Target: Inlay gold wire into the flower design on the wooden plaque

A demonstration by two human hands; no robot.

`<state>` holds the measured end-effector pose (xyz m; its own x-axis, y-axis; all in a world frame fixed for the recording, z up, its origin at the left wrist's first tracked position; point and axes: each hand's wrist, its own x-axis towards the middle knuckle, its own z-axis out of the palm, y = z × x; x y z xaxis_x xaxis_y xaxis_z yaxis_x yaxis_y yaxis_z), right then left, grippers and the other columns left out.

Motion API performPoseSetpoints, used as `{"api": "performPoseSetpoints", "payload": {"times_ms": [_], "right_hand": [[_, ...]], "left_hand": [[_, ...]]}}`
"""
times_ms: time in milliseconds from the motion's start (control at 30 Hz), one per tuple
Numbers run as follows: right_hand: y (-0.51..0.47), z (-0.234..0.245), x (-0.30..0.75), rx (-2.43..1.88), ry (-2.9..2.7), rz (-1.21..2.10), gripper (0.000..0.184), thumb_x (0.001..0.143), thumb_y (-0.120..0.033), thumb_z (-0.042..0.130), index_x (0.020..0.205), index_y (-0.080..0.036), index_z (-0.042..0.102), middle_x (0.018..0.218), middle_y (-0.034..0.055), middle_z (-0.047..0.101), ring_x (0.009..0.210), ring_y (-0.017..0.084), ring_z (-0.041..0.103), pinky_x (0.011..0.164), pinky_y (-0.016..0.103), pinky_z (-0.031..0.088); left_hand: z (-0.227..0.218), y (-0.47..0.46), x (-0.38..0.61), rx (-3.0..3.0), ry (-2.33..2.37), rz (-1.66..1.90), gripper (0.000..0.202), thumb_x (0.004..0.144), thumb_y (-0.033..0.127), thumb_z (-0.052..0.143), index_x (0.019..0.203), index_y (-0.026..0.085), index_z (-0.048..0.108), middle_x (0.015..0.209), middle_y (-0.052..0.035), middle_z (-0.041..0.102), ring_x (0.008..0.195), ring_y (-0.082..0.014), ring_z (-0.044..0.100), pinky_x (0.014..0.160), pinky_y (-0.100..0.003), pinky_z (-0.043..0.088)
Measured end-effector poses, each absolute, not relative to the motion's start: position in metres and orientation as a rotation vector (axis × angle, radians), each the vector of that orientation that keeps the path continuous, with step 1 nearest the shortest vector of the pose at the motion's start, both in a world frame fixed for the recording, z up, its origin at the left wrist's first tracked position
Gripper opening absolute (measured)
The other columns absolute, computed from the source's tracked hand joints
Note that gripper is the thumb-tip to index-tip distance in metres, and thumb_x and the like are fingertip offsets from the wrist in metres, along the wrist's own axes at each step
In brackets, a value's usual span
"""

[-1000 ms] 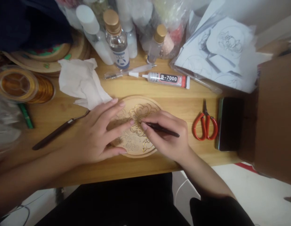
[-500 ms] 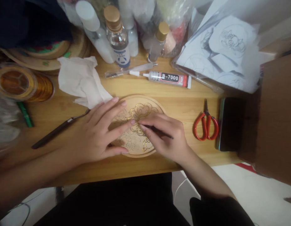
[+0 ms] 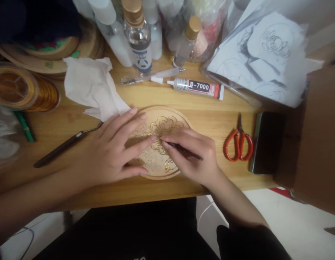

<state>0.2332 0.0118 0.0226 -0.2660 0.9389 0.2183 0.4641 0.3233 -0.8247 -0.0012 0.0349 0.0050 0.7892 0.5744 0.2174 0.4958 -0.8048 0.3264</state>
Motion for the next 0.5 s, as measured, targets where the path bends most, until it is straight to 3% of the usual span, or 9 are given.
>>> {"api": "performPoseSetpoints", "payload": {"times_ms": [200, 500], "right_hand": [[0.0127, 0.0223, 0.2327, -1.255, -1.873, 0.852, 0.022, 0.083, -0.009, 0.067, 0.099, -0.023, 0.073, 0.087, 0.0029, 0.075, 0.076, 0.014, 0.07, 0.066, 0.029, 0.059], [0.0124, 0.0213, 0.2335, -1.266, -1.876, 0.851, 0.022, 0.083, -0.009, 0.068, 0.099, -0.023, 0.073, 0.088, 0.0028, 0.075, 0.078, 0.015, 0.071, 0.069, 0.029, 0.059]], "left_hand": [[0.0055, 0.0337, -0.0015, 2.737, 0.862, 0.407, 0.06, 0.09, 0.061, 0.058, 0.132, 0.018, 0.06, 0.15, -0.022, 0.044, 0.143, -0.0418, 0.037, 0.112, -0.059, 0.038], [0.0074, 0.0341, -0.0015, 2.719, 0.853, 0.402, 0.06, 0.09, 0.059, 0.059, 0.132, 0.015, 0.06, 0.15, -0.0238, 0.043, 0.143, -0.0428, 0.038, 0.113, -0.058, 0.036]]}}
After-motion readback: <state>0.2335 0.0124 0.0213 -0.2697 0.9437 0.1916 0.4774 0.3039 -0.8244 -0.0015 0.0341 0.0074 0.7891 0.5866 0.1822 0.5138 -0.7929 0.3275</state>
